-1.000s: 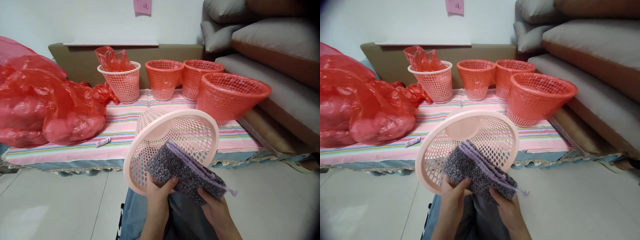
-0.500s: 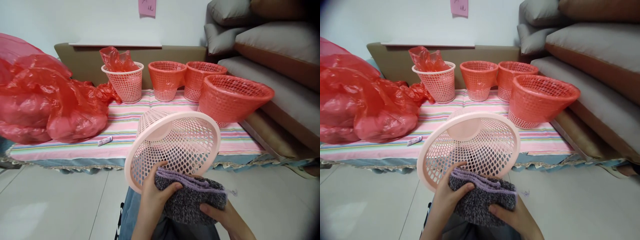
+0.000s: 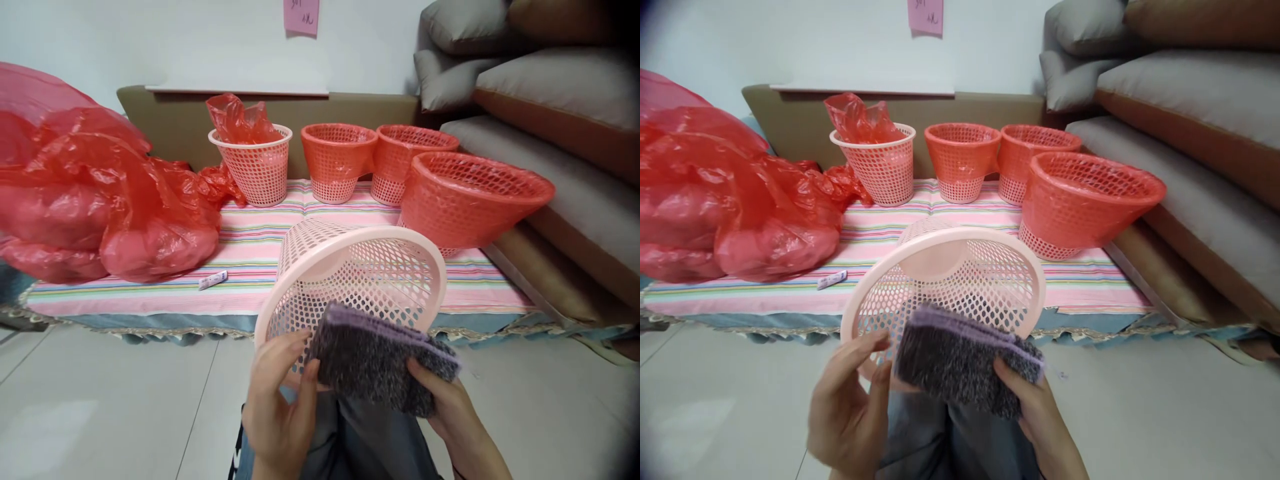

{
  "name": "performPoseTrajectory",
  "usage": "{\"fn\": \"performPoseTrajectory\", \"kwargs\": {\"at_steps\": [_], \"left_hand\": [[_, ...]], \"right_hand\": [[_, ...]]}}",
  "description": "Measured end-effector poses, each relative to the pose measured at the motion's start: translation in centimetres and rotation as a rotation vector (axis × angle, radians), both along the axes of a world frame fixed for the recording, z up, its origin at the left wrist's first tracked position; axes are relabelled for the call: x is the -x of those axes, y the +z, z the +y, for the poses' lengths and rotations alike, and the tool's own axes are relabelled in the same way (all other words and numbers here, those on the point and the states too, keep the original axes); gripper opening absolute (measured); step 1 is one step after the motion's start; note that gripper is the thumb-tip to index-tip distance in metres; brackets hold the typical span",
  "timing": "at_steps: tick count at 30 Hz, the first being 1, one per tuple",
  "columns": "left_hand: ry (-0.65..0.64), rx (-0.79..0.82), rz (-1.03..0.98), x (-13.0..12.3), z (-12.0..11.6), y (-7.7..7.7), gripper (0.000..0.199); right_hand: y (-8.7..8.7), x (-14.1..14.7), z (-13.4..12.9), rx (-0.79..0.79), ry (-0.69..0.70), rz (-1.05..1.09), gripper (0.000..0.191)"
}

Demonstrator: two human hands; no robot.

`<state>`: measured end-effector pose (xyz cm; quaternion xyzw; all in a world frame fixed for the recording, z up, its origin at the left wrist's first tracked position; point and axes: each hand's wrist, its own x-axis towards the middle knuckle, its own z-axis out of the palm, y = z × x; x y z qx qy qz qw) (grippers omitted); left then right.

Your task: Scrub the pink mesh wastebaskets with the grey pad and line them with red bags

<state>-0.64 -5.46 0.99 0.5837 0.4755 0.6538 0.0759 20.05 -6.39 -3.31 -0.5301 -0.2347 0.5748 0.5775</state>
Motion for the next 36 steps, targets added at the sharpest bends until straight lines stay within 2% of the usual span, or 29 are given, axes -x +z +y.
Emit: {"fn": "performPoseTrajectory", "kwargs": {"at_steps": [2, 4, 7, 10, 12, 16, 19, 22, 25, 27, 29, 32, 36], "left_hand": [[0.156, -0.128, 0.059, 1.2, 0.8, -0.5, 0.056], [0.268, -0.139, 0.080, 2.2, 1.7, -1.0, 0.072], [0.187, 0.040, -0.064, 2.9, 2.7, -1.9, 0.085], [0.058, 0.298, -0.226, 2.7, 2.8, -2.8, 0.057], [0.036, 0.396, -0.288, 2.5, 2.6, -3.2, 0.040], [0.038, 0.415, -0.339, 2.6, 2.4, -3.6, 0.042], [0.037, 0.414, -0.339, 2.8, 2.5, -3.6, 0.043], [0.061, 0.418, -0.360, 2.7, 2.6, -3.4, 0.045], [0.058, 0.410, -0.348, 2.4, 2.6, -3.4, 0.043], [0.048, 0.405, -0.335, 2.4, 2.6, -3.6, 0.042], [0.060, 0.399, -0.326, 2.4, 2.5, -3.9, 0.043], [0.081, 0.391, -0.322, 2.6, 2.5, -4.5, 0.044], [0.084, 0.409, -0.331, 2.8, 2.4, -4.9, 0.043]], "right_hand": [[0.0, 0.4, 2.3, -0.102, -0.071, -0.145, 0.056], [0.1, 0.7, 5.3, -0.252, -0.081, -0.447, 0.054], [0.2, 1.5, 10.1, -0.488, 0.079, -0.902, 0.046], [-0.2, 3.0, 13.9, -0.616, 0.270, -1.029, 0.048], [-1.2, 4.4, 15.3, -0.668, 0.416, -1.101, 0.054], [-4.1, 6.6, 15.7, -0.678, 0.698, -1.229, 0.059], [-5.3, 6.9, 15.5, -0.658, 0.819, -1.297, 0.061], [-4.7, 6.4, 15.8, -0.642, 0.899, -1.326, 0.058], [-3.4, 5.9, 16.9, -0.618, 0.964, -1.318, 0.069], [-2.7, 5.7, 17.9, -0.604, 0.976, -1.302, 0.056], [-2.5, 5.9, 19.0, -0.591, 0.930, -1.302, 0.043], [-3.5, 6.9, 19.8, -0.559, 0.810, -1.355, 0.043], [-5.9, 8.5, 19.1, -0.501, 0.734, -1.446, 0.053]]}}
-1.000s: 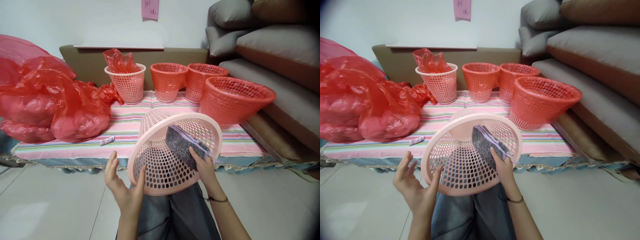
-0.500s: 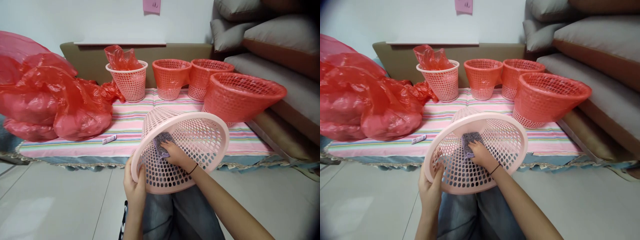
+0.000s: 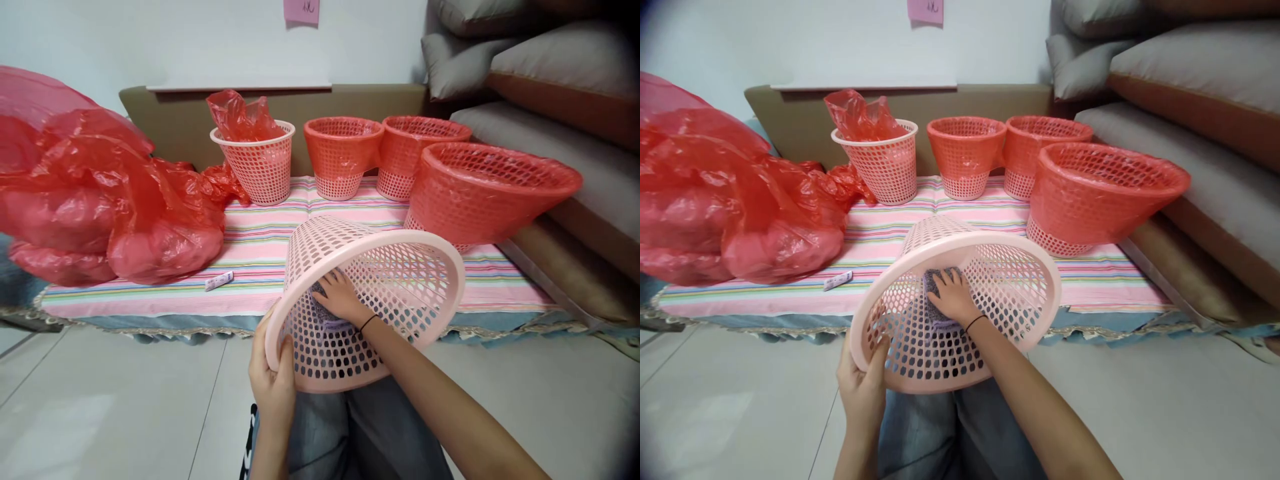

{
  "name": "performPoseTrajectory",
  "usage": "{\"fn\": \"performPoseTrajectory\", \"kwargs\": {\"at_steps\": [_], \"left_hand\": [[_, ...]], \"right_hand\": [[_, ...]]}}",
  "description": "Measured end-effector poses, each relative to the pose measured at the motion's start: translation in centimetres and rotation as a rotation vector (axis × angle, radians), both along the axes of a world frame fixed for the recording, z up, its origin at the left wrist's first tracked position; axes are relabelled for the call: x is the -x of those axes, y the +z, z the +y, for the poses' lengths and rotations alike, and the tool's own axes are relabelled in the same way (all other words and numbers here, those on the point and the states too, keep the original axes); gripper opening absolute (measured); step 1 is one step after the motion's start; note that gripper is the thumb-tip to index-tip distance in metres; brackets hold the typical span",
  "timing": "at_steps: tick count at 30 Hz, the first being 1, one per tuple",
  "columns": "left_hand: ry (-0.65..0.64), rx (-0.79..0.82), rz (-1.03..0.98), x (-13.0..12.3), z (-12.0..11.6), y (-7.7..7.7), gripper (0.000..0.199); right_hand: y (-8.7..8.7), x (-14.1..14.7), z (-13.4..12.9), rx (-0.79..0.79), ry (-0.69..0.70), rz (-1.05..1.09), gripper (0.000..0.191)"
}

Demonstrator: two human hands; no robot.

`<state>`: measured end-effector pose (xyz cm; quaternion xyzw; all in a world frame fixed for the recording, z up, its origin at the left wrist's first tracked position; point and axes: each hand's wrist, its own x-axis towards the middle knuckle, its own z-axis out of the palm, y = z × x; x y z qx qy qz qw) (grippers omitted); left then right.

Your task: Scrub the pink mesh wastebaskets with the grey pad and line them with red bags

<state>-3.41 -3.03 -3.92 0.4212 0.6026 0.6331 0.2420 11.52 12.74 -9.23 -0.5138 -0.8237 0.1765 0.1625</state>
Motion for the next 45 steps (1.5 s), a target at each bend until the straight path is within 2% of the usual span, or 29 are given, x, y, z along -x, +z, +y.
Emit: {"fn": "performPoseTrajectory", "kwargs": {"at_steps": [3, 8, 15, 20, 22, 26, 28, 35, 41, 45], "left_hand": [[0.016, 0.002, -0.005, -0.1, 0.0, 0.1, 0.041], [0.011, -0.005, 0.003, -0.2, 0.1, 0.3, 0.041], [0.014, 0.005, 0.017, -0.3, 0.0, 0.6, 0.040], [0.016, 0.010, 0.002, -0.3, -0.2, 1.0, 0.040], [0.021, 0.000, -0.006, -0.2, -0.2, 0.9, 0.041], [-0.009, -0.020, 0.000, -0.1, -0.1, 0.7, 0.041], [-0.017, -0.030, 0.010, -0.2, 0.0, 0.7, 0.040], [-0.025, -0.031, 0.046, 0.0, -0.1, 1.1, 0.036], [-0.044, -0.030, 0.046, 0.0, -0.1, 1.2, 0.034], [-0.028, -0.026, 0.029, 0.1, -0.2, 1.1, 0.037]], "right_hand": [[-1.0, 0.4, -0.8, -0.014, -0.026, -0.036, 0.056], [-1.0, 0.2, -1.1, -0.039, -0.028, -0.059, 0.057], [-0.1, -0.2, -1.1, -0.077, 0.007, -0.025, 0.045], [1.3, -2.0, -2.6, -0.104, 0.103, -0.002, 0.032], [1.7, -3.0, -3.5, -0.102, 0.176, -0.011, 0.039], [1.9, -4.4, -4.8, -0.069, 0.316, -0.068, 0.073], [1.8, -4.4, -5.2, -0.067, 0.331, -0.094, 0.076], [1.9, -2.4, -6.0, -0.098, 0.199, -0.140, 0.058], [2.3, -2.2, -3.5, -0.049, 0.041, -0.180, 0.033], [2.8, -2.3, -2.6, -0.032, 0.061, -0.210, 0.032]]}}
